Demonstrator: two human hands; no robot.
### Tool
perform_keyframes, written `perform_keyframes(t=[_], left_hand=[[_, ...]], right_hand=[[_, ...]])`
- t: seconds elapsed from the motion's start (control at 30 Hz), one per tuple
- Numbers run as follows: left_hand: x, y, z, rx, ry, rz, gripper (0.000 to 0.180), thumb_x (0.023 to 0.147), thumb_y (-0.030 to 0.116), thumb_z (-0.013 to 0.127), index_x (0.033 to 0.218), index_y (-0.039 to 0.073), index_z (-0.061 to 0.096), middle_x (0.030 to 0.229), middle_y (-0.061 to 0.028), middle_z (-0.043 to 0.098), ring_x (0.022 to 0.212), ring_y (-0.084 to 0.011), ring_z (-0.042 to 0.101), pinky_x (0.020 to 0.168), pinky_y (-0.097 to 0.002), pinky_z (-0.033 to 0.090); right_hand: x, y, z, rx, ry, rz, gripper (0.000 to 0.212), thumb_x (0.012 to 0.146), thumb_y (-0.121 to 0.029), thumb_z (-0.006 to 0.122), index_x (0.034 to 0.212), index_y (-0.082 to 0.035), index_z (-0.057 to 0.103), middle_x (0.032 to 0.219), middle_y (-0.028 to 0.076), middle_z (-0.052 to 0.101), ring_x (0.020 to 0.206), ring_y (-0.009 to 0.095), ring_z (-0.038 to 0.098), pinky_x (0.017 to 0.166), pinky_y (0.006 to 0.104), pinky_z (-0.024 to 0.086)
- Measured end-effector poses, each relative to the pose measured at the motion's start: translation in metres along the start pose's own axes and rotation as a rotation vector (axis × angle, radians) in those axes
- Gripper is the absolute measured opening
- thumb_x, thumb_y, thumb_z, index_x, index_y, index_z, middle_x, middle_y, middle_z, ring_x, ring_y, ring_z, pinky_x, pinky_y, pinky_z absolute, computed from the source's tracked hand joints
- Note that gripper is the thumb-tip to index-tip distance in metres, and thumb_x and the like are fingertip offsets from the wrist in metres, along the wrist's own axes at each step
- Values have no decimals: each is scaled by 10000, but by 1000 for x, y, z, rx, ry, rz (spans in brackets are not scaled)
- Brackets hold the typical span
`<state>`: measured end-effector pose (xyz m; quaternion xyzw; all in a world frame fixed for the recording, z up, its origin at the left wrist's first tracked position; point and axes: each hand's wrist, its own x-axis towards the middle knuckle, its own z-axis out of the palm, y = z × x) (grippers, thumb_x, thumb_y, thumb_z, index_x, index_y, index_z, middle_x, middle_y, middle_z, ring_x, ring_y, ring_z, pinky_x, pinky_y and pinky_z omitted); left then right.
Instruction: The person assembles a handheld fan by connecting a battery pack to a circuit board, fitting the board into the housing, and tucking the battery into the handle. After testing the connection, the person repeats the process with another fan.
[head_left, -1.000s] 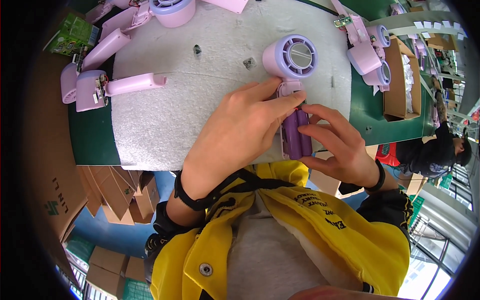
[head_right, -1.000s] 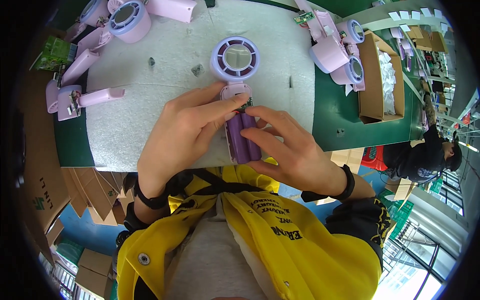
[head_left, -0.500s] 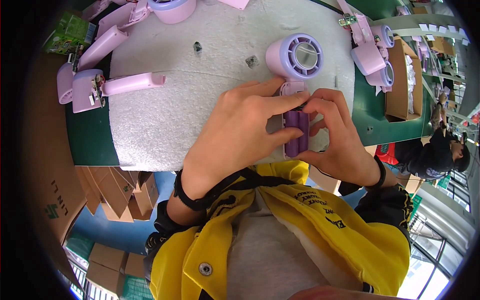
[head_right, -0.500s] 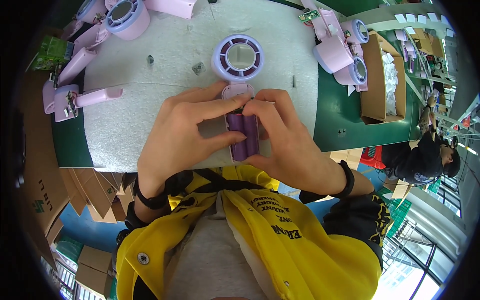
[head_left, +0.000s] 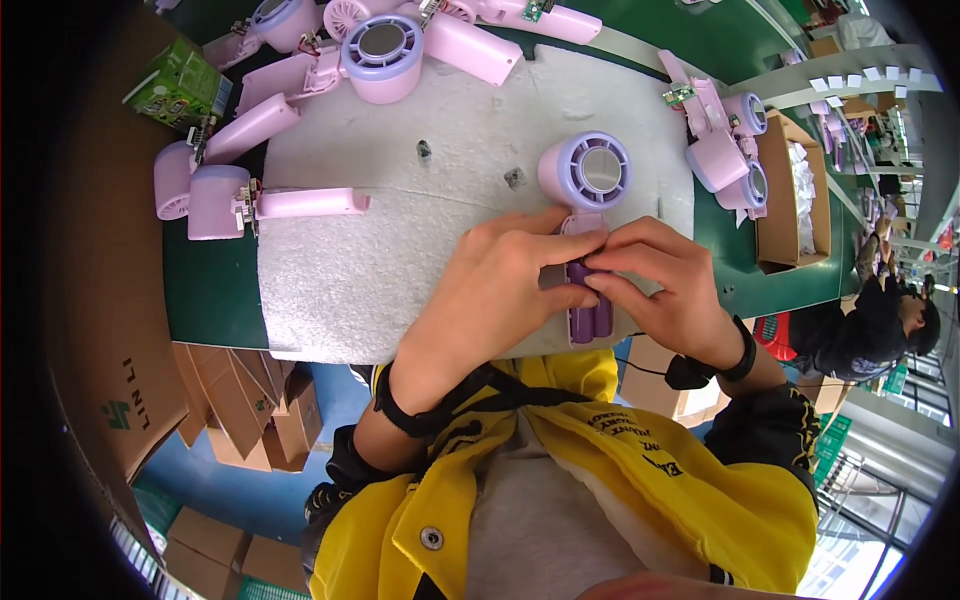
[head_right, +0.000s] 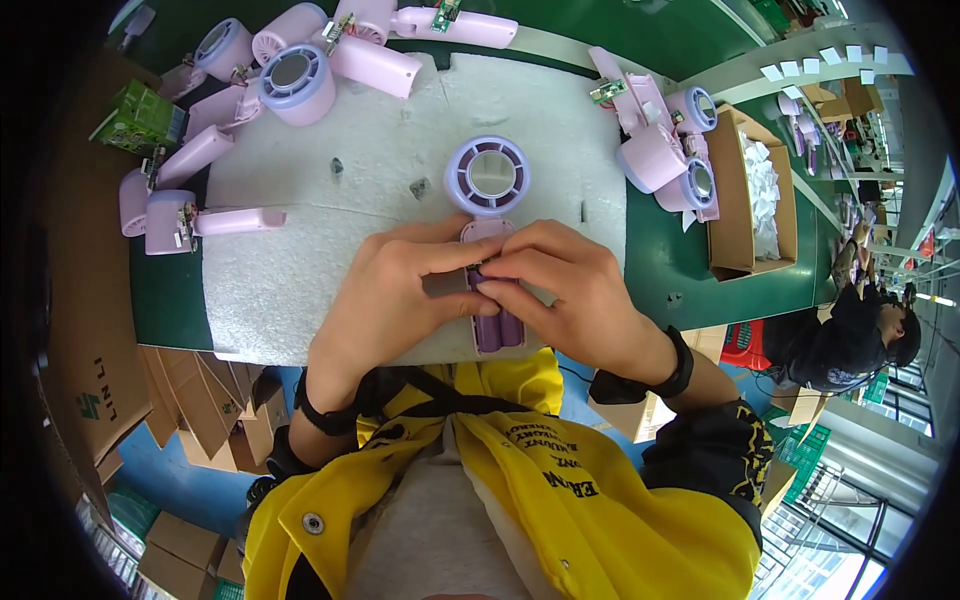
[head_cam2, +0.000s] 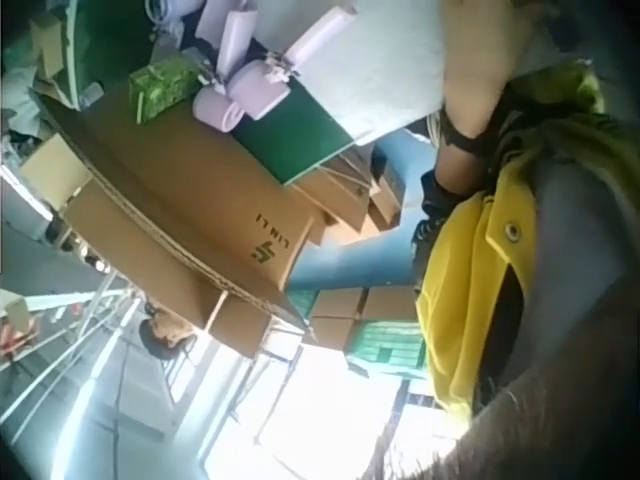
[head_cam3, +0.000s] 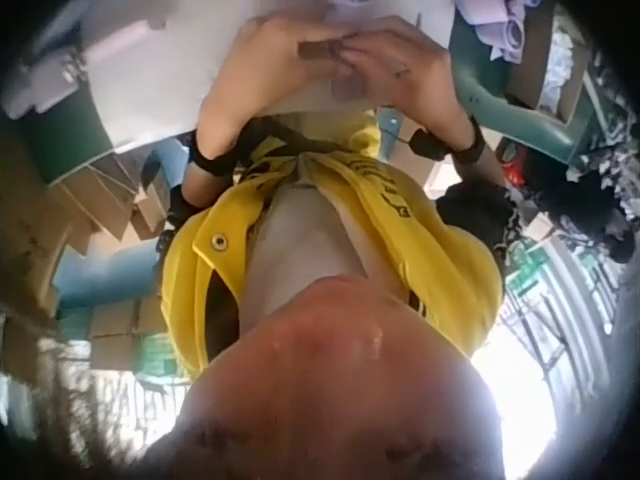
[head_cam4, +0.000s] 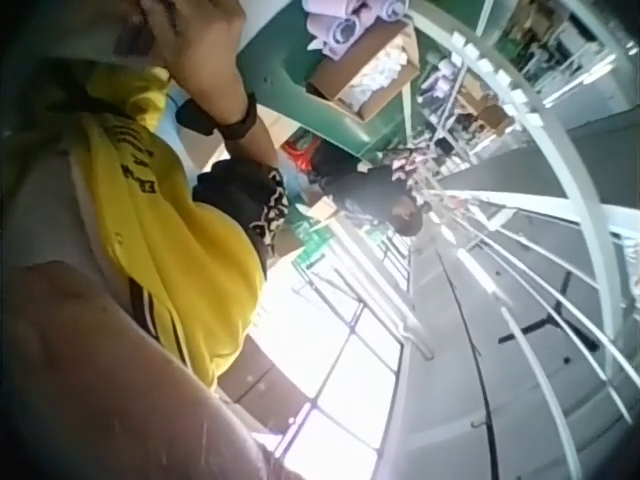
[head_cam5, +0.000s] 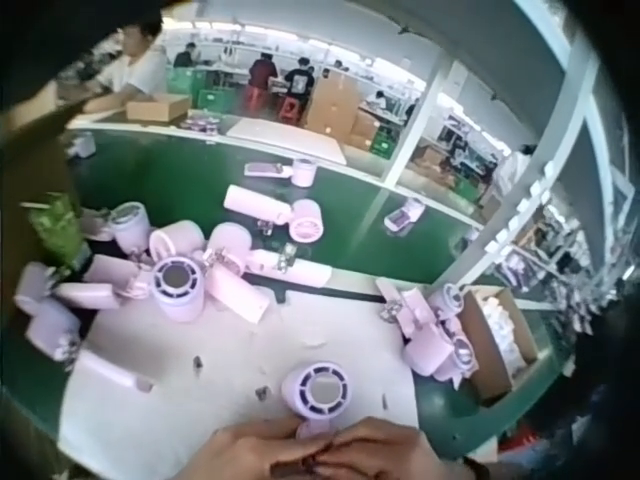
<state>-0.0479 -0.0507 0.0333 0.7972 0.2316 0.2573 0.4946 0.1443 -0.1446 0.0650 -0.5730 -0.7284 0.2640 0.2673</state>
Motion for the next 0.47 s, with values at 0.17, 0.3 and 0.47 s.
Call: perform_keyframes(t=[0.17, 0.3, 0.47], left_hand=[[-1, -3, 3, 1, 32, -4, 507, 640, 106, 840, 1133, 106, 720, 1105, -172, 679, 932, -356, 663, 805, -382, 548], [-3, -4, 6, 4, 29, 11, 496, 648, 108, 838, 1130, 117, 724, 1115, -168, 674, 946, -344, 660, 813, -380, 547], [-8, -8, 17, 75, 46, 51, 528, 643, 141, 849, 1155, 130, 719, 1188, -167, 650, 1002, -341, 648, 859, -397, 539]], right_hand=[[-6, 0, -5, -138, -46, -106, 368, 679, -43, 837, 1028, -32, 719, 1146, 121, 577, 951, 269, 612, 795, 338, 527], [-24, -7, 2, -179, -35, -43, 450, 661, -88, 862, 1081, -37, 707, 1250, 125, 523, 987, 267, 601, 795, 359, 527], [-35, -20, 21, -65, 15, 220, 960, 672, -239, 897, 1482, -149, 390, 1430, 119, 381, 1106, 342, 585, 897, 394, 537]])
